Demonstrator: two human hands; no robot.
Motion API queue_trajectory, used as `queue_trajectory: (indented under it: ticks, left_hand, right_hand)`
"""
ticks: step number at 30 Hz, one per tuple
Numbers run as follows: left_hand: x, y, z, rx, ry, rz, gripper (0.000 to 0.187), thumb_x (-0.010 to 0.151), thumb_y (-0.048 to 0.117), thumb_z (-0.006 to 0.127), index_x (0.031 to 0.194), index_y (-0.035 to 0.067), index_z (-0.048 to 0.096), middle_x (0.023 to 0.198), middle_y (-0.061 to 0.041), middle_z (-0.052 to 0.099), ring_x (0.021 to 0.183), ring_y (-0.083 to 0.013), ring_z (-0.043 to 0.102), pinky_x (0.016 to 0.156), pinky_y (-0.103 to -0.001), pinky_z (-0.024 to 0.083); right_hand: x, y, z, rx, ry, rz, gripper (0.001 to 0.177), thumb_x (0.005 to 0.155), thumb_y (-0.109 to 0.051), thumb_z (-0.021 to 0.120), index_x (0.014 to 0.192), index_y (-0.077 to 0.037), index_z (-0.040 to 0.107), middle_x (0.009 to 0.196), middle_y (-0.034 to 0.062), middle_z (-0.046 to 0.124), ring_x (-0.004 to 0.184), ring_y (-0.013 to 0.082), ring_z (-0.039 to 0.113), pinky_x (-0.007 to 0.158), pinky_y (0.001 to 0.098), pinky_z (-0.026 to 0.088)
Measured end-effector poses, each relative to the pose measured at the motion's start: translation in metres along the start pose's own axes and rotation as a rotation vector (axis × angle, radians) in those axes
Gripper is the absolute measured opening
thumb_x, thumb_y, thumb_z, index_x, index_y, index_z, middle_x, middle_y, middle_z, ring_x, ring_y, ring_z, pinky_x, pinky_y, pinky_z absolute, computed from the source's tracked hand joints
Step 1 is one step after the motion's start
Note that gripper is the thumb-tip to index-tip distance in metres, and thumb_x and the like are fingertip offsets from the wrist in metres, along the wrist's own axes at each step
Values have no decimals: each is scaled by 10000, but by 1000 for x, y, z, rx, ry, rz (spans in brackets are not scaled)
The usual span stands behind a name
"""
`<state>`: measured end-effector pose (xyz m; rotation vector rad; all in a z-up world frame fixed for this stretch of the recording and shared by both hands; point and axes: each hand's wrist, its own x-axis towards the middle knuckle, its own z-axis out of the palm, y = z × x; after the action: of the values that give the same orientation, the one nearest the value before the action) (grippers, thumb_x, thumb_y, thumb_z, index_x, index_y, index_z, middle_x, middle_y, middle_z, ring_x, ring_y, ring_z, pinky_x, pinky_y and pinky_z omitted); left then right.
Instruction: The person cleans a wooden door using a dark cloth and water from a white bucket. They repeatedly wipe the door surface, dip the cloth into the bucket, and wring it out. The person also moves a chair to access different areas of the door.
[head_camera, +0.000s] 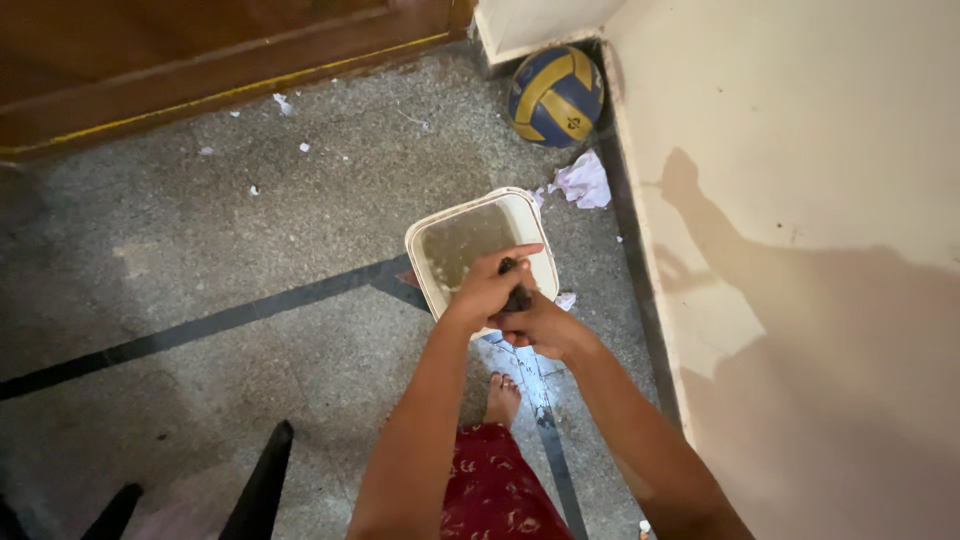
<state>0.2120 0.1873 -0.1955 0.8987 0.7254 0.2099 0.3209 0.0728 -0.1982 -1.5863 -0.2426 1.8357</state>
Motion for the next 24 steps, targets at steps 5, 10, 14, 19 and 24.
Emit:
queue_trajectory:
  ticks: [5, 10, 14, 19, 24]
  left_hand:
    - [6, 2, 11, -27, 174, -102, 321, 1092, 303, 531, 1117, 111, 788, 650, -17, 494, 616, -153, 500, 590, -326, 483]
    - [17, -11, 19, 430, 429, 58, 382, 1052, 340, 435, 998, 156, 765, 827, -120, 734, 784, -309, 721, 766, -437, 532]
    - [28, -25, 29, 516, 586, 196, 311, 1016, 262, 440, 1009, 131, 722, 1014, -199, 745, 957, -443, 706, 877, -519, 537]
    - [33, -33, 39, 559, 717, 69, 280, 1013, 280, 450, 1148, 132, 646, 1063, -224, 738, 1014, -486, 669, 917, -554, 514]
    - [26, -12, 55, 646, 810, -26, 305, 1063, 307, 449, 1250, 96, 563, 1041, -278, 718, 999, -488, 694, 907, -573, 527]
  right_hand:
    - [-14, -10, 22, -65, 78, -105, 92, 807, 2, 735, 845, 10, 651, 685, 56, 633, 516, 120, 540, 430, 262, 371]
    - [-21, -12, 42, -359, 373, -147, 137, 839, -95, 685, 757, -3, 625, 555, 83, 600, 448, 166, 536, 402, 353, 393]
    - [-17, -7, 33, -898, 532, -291, 278, 897, -183, 683, 724, 34, 678, 593, 228, 684, 569, 333, 704, 574, 427, 543]
    - [-6, 20, 13, -916, 560, -495, 234, 832, -184, 705, 740, 31, 711, 688, 245, 700, 665, 390, 733, 613, 484, 576]
    - [-4, 29, -3, -1050, 538, -609, 184, 824, -203, 725, 855, -22, 734, 747, 218, 725, 697, 402, 720, 611, 471, 569]
